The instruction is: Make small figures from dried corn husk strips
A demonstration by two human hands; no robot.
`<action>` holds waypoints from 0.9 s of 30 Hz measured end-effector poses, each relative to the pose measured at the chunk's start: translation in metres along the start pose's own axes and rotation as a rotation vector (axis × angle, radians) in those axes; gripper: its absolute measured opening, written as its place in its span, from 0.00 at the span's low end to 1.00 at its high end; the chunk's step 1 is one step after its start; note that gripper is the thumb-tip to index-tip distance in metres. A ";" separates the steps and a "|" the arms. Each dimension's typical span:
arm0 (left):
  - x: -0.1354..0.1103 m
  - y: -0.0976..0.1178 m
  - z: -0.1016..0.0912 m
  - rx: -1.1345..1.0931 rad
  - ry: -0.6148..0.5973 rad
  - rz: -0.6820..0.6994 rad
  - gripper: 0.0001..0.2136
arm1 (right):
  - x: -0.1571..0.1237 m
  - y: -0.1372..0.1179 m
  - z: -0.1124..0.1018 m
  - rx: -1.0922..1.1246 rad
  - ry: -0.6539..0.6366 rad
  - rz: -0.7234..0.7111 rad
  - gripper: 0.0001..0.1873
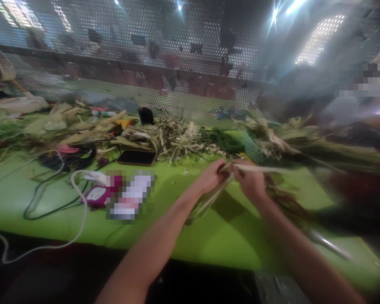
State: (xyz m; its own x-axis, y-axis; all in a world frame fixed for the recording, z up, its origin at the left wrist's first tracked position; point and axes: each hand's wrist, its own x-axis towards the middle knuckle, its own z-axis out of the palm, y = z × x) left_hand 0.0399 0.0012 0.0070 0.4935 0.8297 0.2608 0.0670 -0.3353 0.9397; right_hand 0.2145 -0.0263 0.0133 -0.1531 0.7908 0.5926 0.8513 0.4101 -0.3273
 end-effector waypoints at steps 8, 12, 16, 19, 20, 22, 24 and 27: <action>-0.004 0.012 -0.016 -0.028 -0.158 -0.020 0.05 | 0.008 -0.014 -0.008 0.602 0.006 0.456 0.16; -0.006 0.021 -0.021 -0.119 -0.194 0.019 0.07 | 0.012 -0.029 -0.018 0.793 -0.017 0.573 0.13; -0.007 0.023 -0.025 -0.233 -0.229 0.037 0.07 | 0.012 -0.037 -0.023 0.949 0.005 0.651 0.11; -0.009 0.022 -0.027 -0.311 -0.251 -0.005 0.09 | 0.012 -0.038 -0.020 1.069 0.031 0.730 0.10; -0.010 0.022 -0.028 -0.346 -0.258 -0.024 0.10 | 0.011 -0.038 -0.019 1.113 0.046 0.754 0.10; -0.011 0.022 -0.028 -0.426 -0.273 -0.052 0.12 | 0.011 -0.039 -0.018 1.191 0.065 0.793 0.10; -0.011 0.023 -0.027 -0.512 -0.290 -0.063 0.14 | 0.011 -0.041 -0.018 1.236 0.069 0.811 0.10; -0.012 0.025 -0.027 -0.635 -0.324 -0.069 0.16 | 0.012 -0.042 -0.022 1.258 0.042 0.788 0.10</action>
State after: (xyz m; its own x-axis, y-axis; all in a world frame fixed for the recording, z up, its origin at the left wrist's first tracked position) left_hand 0.0126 -0.0051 0.0328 0.7459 0.6322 0.2097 -0.3614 0.1196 0.9247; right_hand 0.1884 -0.0440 0.0507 0.1629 0.9864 -0.0223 -0.2790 0.0244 -0.9600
